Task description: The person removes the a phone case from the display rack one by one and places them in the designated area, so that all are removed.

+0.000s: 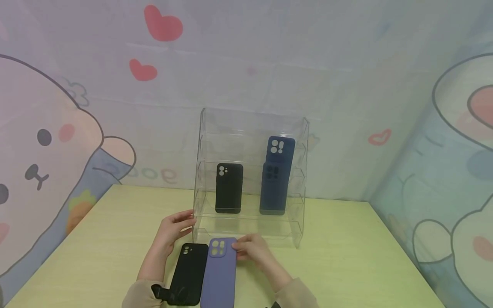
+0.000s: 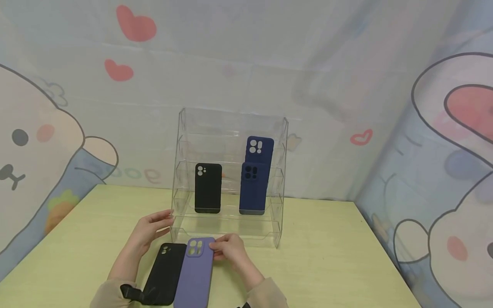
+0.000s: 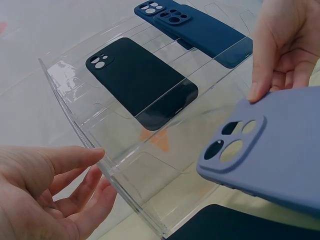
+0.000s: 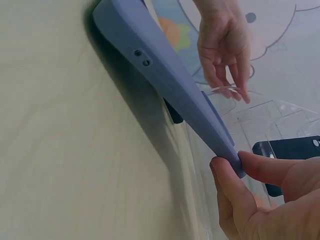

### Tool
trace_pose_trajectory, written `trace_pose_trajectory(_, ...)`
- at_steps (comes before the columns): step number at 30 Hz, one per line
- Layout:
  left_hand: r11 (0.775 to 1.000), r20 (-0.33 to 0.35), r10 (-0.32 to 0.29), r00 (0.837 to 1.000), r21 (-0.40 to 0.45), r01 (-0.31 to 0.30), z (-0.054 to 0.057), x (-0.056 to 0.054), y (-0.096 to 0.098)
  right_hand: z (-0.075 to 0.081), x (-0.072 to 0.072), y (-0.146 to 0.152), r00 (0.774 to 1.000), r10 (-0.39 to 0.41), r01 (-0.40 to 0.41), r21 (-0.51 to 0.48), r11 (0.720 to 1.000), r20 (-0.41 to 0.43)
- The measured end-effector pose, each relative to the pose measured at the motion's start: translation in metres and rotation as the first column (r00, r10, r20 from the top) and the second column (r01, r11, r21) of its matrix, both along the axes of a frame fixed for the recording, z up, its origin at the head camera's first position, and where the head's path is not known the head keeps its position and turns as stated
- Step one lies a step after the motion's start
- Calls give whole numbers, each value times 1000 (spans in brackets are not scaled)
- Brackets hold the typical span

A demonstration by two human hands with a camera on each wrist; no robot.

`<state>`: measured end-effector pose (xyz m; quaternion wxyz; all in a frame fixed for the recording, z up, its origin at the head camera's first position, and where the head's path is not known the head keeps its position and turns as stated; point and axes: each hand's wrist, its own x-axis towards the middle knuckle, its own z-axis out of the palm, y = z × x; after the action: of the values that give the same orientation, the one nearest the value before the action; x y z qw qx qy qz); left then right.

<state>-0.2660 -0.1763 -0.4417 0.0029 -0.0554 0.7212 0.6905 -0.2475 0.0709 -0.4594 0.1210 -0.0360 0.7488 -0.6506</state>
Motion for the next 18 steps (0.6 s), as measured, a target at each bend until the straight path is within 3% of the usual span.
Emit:
trace_pose_trajectory(8,1000,-5,-9,1000,8,9,0,0,0,3,4,-2,999,10,-4,160,987,-36)
trace_pose_trajectory(18,1000,-6,-8,1000,5,8,0,0,0,-4,2,0,999,37,-30,234,972,-25)
